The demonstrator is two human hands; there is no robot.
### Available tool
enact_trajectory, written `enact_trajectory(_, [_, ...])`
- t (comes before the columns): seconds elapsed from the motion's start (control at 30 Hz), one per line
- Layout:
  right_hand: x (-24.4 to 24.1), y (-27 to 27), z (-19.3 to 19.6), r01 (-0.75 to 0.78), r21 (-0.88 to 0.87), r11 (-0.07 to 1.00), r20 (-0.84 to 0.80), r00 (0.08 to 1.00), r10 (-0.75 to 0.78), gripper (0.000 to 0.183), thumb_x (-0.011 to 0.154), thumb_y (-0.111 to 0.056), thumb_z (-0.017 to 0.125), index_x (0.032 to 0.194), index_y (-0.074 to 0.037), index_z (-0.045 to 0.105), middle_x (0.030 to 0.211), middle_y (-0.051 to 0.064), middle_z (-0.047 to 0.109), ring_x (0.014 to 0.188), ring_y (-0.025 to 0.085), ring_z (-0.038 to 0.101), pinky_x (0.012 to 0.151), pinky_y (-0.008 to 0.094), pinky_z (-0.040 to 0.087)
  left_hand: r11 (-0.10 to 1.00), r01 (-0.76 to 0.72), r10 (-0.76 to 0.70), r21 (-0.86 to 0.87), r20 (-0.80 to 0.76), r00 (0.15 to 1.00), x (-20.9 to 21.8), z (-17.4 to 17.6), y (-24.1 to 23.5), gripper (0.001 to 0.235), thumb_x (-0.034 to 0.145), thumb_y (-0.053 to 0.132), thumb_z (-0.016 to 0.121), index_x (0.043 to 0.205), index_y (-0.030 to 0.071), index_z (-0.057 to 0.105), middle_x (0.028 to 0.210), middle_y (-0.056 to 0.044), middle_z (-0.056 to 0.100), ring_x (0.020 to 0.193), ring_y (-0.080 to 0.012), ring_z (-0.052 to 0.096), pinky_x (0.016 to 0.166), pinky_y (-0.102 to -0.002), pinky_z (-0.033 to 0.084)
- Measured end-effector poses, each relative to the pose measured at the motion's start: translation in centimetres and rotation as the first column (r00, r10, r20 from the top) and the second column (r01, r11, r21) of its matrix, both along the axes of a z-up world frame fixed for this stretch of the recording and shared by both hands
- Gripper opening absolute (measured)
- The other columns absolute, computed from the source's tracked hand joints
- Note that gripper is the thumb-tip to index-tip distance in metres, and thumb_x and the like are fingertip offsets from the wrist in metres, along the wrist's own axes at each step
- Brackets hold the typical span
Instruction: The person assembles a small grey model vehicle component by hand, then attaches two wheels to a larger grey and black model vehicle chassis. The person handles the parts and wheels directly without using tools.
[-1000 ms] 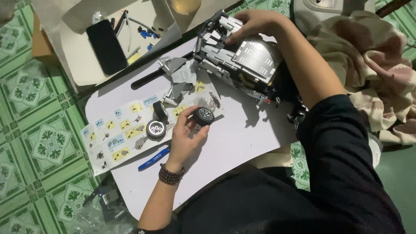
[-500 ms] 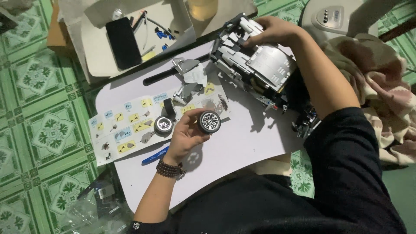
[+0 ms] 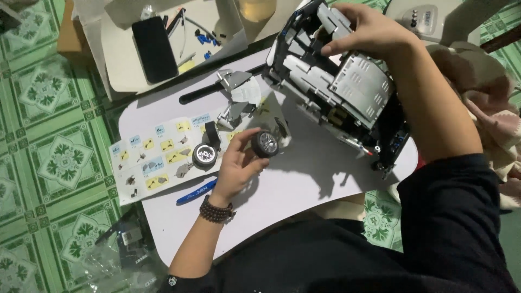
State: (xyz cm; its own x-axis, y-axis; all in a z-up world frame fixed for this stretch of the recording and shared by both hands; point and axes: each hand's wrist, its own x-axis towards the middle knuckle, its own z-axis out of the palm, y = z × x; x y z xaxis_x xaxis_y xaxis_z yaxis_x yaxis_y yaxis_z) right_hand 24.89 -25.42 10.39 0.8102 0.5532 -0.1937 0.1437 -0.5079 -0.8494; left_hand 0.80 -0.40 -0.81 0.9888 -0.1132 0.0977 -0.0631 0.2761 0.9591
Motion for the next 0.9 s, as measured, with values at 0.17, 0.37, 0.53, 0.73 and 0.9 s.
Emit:
enact_trajectory(0.17, [-0.8, 2.1, -0.7, -0.266, 0.131, 0.955, 0.019, 0.964, 0.266, 0.056, 0.074, -0.004, 0.074, 0.125, -0.003, 0.051, 0.112, 0.002, 0.057, 0.104, 0.013, 0.057, 0.090, 0.026, 0.051, 0.997, -0.042, 0.035, 0.058, 0.117, 0.993, 0.8, -0.3, -0.7, 0.058, 0.086, 0.015, 0.069, 0.135, 0.006, 0.040, 0.134, -0.016, 0.050, 0.126, -0.0302, 0.050, 0.110, -0.041, 0.045])
enact_trajectory(0.37, [-1.9, 4.1, -0.5, -0.406, 0.149, 0.902, 0.022, 0.913, 0.407, 0.043, 0.074, -0.010, 0.077, 0.110, -0.005, 0.054, 0.094, 0.000, 0.057, 0.088, 0.011, 0.058, 0.076, 0.023, 0.052, 0.979, 0.038, -0.007, -0.199, 0.154, 0.988, 0.8, -1.3, -1.0, 0.046, 0.088, -0.001, 0.062, 0.125, 0.004, 0.036, 0.124, -0.022, 0.053, 0.111, -0.0346, 0.060, 0.092, -0.041, 0.059])
enact_trajectory(0.53, [-1.8, 4.4, -0.9, -0.454, 0.173, 0.874, 0.007, 0.888, 0.460, 0.034, 0.076, -0.011, 0.077, 0.101, -0.007, 0.053, 0.089, 0.000, 0.058, 0.083, 0.010, 0.060, 0.073, 0.023, 0.055, 0.991, 0.011, 0.003, -0.132, 0.107, 0.994, 0.4, -0.4, -0.5, 0.042, 0.088, -0.001, 0.061, 0.121, 0.004, 0.036, 0.116, -0.020, 0.056, 0.103, -0.0315, 0.064, 0.083, -0.035, 0.061])
enact_trajectory(0.73, [-2.2, 4.7, -0.9, -0.418, 0.199, 0.886, -0.042, 0.900, 0.434, 0.037, 0.073, -0.011, 0.078, 0.099, -0.007, 0.052, 0.093, 0.001, 0.059, 0.088, 0.013, 0.063, 0.074, 0.025, 0.057, 0.999, -0.049, 0.052, -0.020, 0.154, 0.987, 0.0, -1.5, 0.2, 0.047, 0.086, 0.004, 0.062, 0.126, 0.004, 0.037, 0.120, -0.019, 0.053, 0.101, -0.0282, 0.062, 0.082, -0.032, 0.062])
enact_trajectory(0.9, [-2.6, 5.0, -0.5, -0.403, 0.053, 0.914, 0.031, 0.915, 0.402, 0.037, 0.073, -0.017, 0.081, 0.097, -0.009, 0.053, 0.093, -0.002, 0.056, 0.089, 0.010, 0.056, 0.080, 0.024, 0.047, 0.991, -0.109, 0.102, 0.075, 0.091, 0.991, -0.4, -1.8, 0.3, 0.066, 0.084, 0.004, 0.070, 0.135, 0.003, 0.029, 0.140, -0.029, 0.042, 0.081, -0.0238, 0.070, 0.071, -0.030, 0.063])
